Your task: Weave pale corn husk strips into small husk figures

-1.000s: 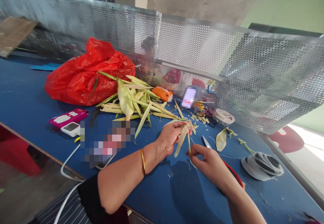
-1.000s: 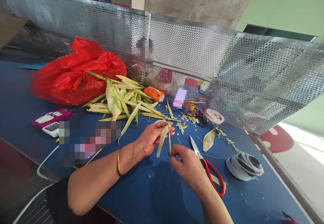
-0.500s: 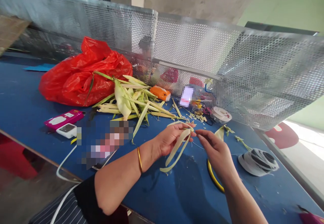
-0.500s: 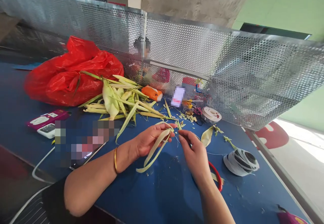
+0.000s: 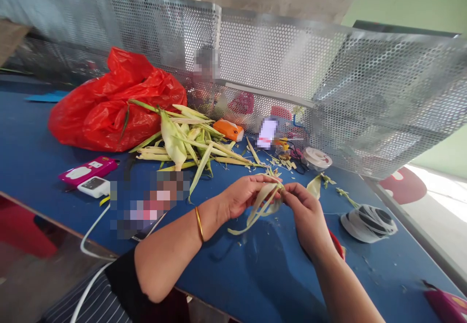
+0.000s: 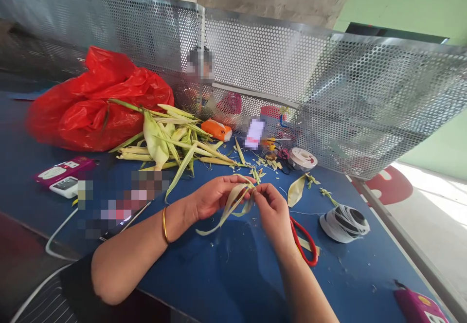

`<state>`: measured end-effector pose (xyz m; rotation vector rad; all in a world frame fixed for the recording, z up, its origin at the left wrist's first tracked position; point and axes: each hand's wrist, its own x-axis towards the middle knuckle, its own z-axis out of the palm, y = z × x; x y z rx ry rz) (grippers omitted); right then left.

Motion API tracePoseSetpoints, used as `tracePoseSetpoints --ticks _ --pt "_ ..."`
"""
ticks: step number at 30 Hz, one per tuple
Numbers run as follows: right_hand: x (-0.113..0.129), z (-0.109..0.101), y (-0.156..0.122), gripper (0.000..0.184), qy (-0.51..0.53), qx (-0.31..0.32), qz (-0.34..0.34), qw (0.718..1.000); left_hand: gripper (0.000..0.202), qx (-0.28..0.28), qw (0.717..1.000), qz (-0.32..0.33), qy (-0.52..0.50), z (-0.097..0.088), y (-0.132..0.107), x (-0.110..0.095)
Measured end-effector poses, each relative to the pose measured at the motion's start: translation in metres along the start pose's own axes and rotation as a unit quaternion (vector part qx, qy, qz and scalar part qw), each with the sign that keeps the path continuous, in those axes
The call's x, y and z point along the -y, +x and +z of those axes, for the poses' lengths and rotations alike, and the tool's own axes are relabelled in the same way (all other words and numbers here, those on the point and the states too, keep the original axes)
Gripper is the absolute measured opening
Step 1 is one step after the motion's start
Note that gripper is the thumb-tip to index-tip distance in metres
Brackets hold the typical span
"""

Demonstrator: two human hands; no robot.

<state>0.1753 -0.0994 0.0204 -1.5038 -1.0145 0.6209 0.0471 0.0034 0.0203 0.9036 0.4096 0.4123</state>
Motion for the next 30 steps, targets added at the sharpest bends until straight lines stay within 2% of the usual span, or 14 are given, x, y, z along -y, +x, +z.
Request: tracePoseSetpoints --ticks 3,7,13,16,19,21,26,30 --pt "-0.004 0.002 0.003 0.018 0.049 0.002 0.006 0.999 0.024 -0.021 1.000 0.007 0.007 0.001 0.000 -0.001" --pt "-0.008 0.004 0.005 0.021 0.060 -0.005 -0.005 0.998 0.029 -0.024 0.999 0.008 0.040 0.002 -0.003 -0.001" --pt "-0.005 0.003 0.003 0.023 0.016 -0.012 -0.026 0.999 0.015 -0.067 0.972 0.117 0.192 0.004 -0.002 0.004" --pt "-0.002 0.002 0.002 0.022 -0.021 -0.008 -0.040 0.999 0.008 -0.112 0.965 0.132 0.197 0.005 0.000 0.007" --pt "0.000 0.002 0.001 0.022 -0.036 0.037 -0.043 0.998 0.004 -0.135 0.964 0.149 0.175 0.007 0.002 0.009" --pt "0.000 0.003 0.000 0.024 -0.044 0.042 -0.045 0.997 0.004 -0.131 0.964 0.163 0.163 0.007 0.002 0.010" --pt "-0.003 0.003 0.000 0.036 -0.081 -0.032 -0.031 0.996 0.008 -0.106 0.970 0.136 0.174 0.010 -0.002 0.009" --pt "-0.004 0.001 0.003 0.036 -0.021 0.012 0.013 1.000 0.010 -0.060 0.969 0.078 0.225 0.010 -0.004 0.008"
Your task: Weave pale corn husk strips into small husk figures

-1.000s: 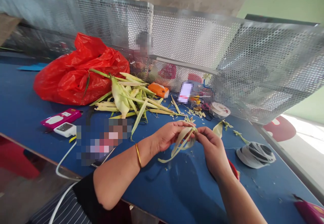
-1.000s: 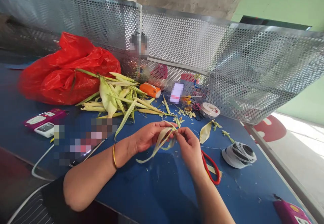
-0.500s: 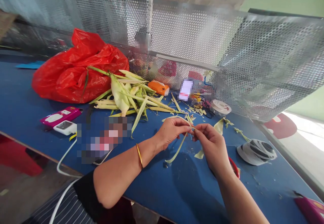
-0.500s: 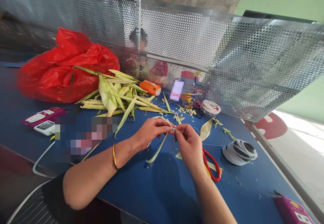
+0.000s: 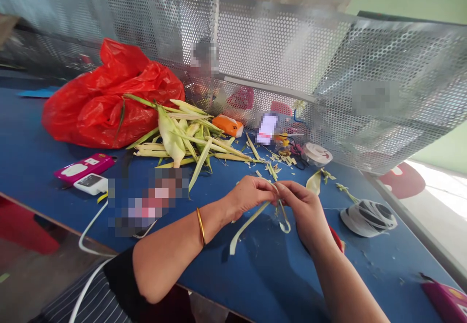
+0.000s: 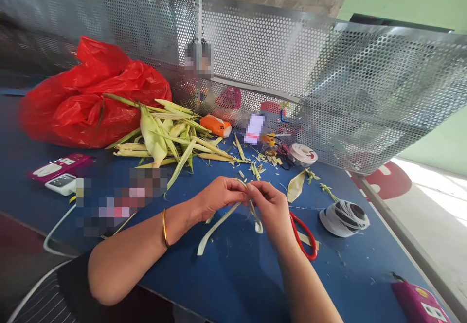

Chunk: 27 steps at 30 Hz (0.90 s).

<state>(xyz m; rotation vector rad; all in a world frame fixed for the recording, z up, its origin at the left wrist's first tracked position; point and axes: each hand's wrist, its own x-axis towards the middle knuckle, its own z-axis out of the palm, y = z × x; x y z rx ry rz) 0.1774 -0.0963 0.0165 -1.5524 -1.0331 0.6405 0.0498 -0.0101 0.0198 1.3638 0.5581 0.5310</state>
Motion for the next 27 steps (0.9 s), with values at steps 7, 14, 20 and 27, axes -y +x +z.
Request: tracePoseSetpoints --ticks 7,14,20,27 --pt "-0.001 0.001 0.000 0.026 0.179 0.028 0.058 0.982 0.017 0.103 0.992 -0.057 -0.048 -0.004 0.003 0.007" --pt "-0.004 0.014 -0.002 0.034 0.250 0.001 0.080 0.965 0.019 0.100 0.991 -0.073 -0.046 0.000 0.000 0.006" --pt "-0.008 0.012 0.001 0.031 0.112 -0.088 0.021 0.990 0.022 0.062 0.992 -0.087 -0.064 0.000 0.001 0.007" --pt "0.003 -0.005 -0.005 0.032 -0.178 -0.111 -0.132 0.969 0.032 -0.003 0.987 -0.047 -0.154 -0.007 0.006 -0.001"
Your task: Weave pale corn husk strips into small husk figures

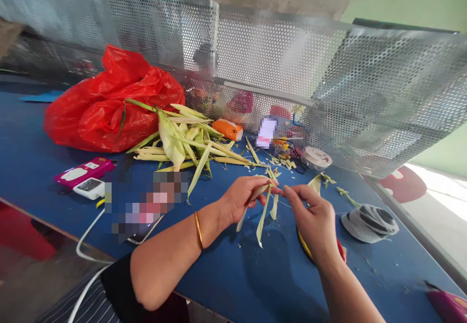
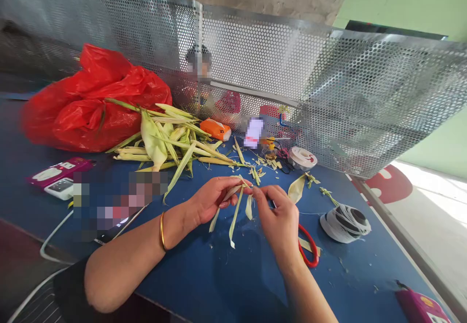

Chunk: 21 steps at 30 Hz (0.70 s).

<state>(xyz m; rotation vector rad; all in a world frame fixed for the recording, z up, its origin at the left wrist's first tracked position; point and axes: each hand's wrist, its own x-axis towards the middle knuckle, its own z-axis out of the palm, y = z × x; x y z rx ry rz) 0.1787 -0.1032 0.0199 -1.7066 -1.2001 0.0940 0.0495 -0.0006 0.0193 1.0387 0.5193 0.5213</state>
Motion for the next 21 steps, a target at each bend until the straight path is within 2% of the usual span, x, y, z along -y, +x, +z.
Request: tracePoseSetpoints --ticks 3,6,11,16,21 --pt "0.003 0.007 -0.004 0.034 0.008 0.091 0.017 0.996 0.029 -0.011 1.000 0.003 -0.017 -0.001 0.000 -0.001" --pt "0.001 0.017 -0.007 0.033 0.060 0.125 0.049 0.989 0.027 -0.019 1.000 0.011 -0.018 -0.001 0.000 0.001" --pt "-0.003 0.021 -0.008 0.032 0.130 0.137 0.091 0.978 0.028 -0.012 1.000 0.019 -0.023 0.000 -0.001 0.003" --pt "0.004 0.018 -0.010 0.026 0.101 0.122 0.059 0.986 0.027 -0.039 0.998 0.031 -0.040 0.003 0.000 0.004" --pt "0.006 0.015 -0.008 0.023 0.098 0.149 0.046 0.983 0.027 -0.057 0.997 0.045 -0.039 0.005 0.001 0.008"
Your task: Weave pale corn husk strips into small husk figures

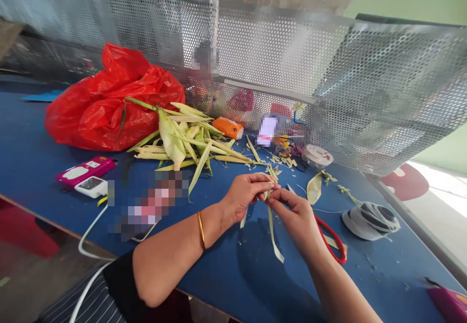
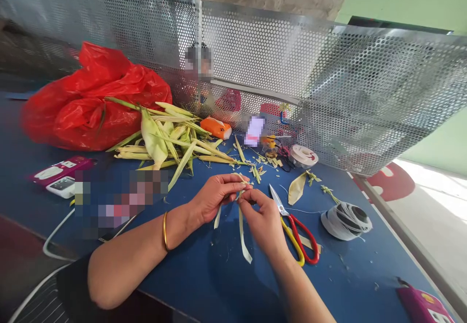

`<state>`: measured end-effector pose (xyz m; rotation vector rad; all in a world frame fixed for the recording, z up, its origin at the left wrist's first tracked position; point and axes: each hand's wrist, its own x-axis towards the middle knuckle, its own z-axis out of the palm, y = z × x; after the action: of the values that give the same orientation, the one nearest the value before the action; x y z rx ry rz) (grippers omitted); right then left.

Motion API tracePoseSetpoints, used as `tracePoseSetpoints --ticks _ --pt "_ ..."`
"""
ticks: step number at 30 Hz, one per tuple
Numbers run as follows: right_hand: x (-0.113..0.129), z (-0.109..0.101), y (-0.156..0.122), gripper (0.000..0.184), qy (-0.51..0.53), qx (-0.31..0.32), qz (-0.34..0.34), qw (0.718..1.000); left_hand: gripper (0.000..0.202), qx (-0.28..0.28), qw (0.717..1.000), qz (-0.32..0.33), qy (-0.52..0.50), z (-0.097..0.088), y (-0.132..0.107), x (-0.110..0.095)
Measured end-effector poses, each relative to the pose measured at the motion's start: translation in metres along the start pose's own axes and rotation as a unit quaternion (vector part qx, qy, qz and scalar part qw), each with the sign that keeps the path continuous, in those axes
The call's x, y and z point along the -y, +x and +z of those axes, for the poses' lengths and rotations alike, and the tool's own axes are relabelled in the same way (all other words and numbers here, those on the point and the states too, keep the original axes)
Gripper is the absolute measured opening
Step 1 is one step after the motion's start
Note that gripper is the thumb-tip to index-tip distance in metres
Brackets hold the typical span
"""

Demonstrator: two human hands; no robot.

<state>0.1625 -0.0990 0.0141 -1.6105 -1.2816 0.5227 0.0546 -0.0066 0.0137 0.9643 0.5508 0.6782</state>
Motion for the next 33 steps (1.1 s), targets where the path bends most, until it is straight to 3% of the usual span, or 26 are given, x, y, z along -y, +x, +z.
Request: tracePoseSetpoints --ticks 3,5,10,12,16,23,33 --pt "-0.004 -0.003 0.003 0.022 -0.019 0.018 -0.016 1.000 0.025 -0.005 1.000 0.008 0.018 -0.002 0.001 0.001" --pt "-0.007 -0.005 0.004 0.020 -0.061 -0.007 -0.020 0.998 0.025 -0.006 1.000 -0.003 0.022 -0.003 0.001 0.000" --pt "-0.008 -0.001 0.000 0.018 -0.163 -0.190 -0.088 0.964 0.024 0.013 1.000 -0.020 -0.019 -0.005 0.001 -0.006" --pt "-0.006 0.003 -0.003 0.021 -0.147 -0.171 -0.102 0.969 0.023 0.021 0.999 -0.009 -0.040 -0.003 0.000 -0.005" --pt "-0.005 0.015 -0.005 0.023 -0.047 -0.072 -0.046 0.995 0.021 0.037 0.993 -0.010 -0.111 0.004 -0.002 0.000" --pt "-0.007 0.027 -0.007 0.024 -0.010 -0.108 -0.013 0.994 0.018 0.041 0.991 -0.012 -0.126 0.009 -0.005 0.008" --pt "-0.001 0.022 -0.008 0.025 -0.002 -0.046 -0.043 0.998 0.014 -0.006 0.995 0.042 -0.087 0.009 -0.006 0.006"
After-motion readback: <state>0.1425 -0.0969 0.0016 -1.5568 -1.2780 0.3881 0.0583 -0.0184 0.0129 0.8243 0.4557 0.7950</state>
